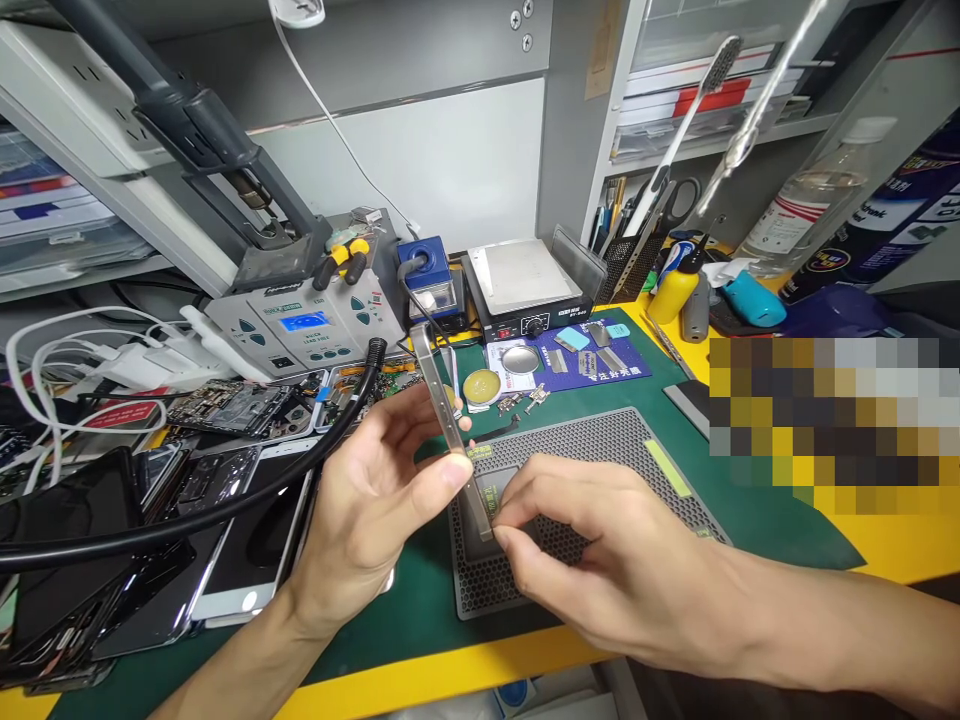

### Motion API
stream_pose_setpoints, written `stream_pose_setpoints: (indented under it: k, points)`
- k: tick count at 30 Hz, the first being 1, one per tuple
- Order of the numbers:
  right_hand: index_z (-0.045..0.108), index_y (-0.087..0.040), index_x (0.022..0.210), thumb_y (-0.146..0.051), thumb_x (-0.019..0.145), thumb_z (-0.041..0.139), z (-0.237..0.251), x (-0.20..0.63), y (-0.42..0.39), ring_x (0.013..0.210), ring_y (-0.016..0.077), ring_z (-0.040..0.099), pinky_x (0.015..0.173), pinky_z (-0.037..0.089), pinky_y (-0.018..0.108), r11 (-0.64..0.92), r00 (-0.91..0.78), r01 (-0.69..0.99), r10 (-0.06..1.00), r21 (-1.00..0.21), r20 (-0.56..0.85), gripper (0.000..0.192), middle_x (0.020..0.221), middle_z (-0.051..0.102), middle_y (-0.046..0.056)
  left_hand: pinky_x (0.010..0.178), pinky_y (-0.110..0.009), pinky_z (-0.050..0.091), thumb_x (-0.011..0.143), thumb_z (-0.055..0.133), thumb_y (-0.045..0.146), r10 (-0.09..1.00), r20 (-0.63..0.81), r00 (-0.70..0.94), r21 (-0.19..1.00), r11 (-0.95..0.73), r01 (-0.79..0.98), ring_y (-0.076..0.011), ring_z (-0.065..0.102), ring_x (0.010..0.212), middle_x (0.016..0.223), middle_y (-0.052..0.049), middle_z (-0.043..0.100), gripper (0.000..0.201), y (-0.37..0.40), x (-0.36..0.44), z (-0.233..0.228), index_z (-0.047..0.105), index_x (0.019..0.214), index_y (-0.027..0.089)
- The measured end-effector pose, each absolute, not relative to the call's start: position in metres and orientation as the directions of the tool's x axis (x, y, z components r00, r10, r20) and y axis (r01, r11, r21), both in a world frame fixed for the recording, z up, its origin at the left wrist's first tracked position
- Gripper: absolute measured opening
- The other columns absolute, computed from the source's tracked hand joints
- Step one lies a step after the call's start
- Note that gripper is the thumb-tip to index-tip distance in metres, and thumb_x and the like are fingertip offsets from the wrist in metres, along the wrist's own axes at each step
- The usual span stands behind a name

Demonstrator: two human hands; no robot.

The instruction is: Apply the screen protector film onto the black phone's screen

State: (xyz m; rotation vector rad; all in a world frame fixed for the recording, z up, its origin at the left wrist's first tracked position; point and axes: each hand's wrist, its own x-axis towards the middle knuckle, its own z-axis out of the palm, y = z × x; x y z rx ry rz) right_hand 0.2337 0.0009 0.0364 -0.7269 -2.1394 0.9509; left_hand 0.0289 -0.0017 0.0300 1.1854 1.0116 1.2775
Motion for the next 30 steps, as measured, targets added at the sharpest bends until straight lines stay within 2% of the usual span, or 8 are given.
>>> stream_pose_setpoints:
  k: [30]
  points:
    - [0.070, -0.012, 0.083, -0.005, 0.087, 0.055, 0.0389, 0.2341, 0.0035, 0.068, 0.0135, 0.060, 0.064, 0.046, 0.025, 0.524, -0.633, 0.197, 0.714, -0.829, 0.301, 0.016, 0.077, 0.068, 0.005, 0.114, -0.039, 0.050, 0.086, 0.077, 0.032, 0.995, 0.081, 0.065, 0.986, -0.070, -0.153, -0.0227, 0.060, 0.130, 0.135, -0.004, 0.065, 0.050, -0.0043, 0.0274, 0.0298, 0.056, 0.131, 0.027]
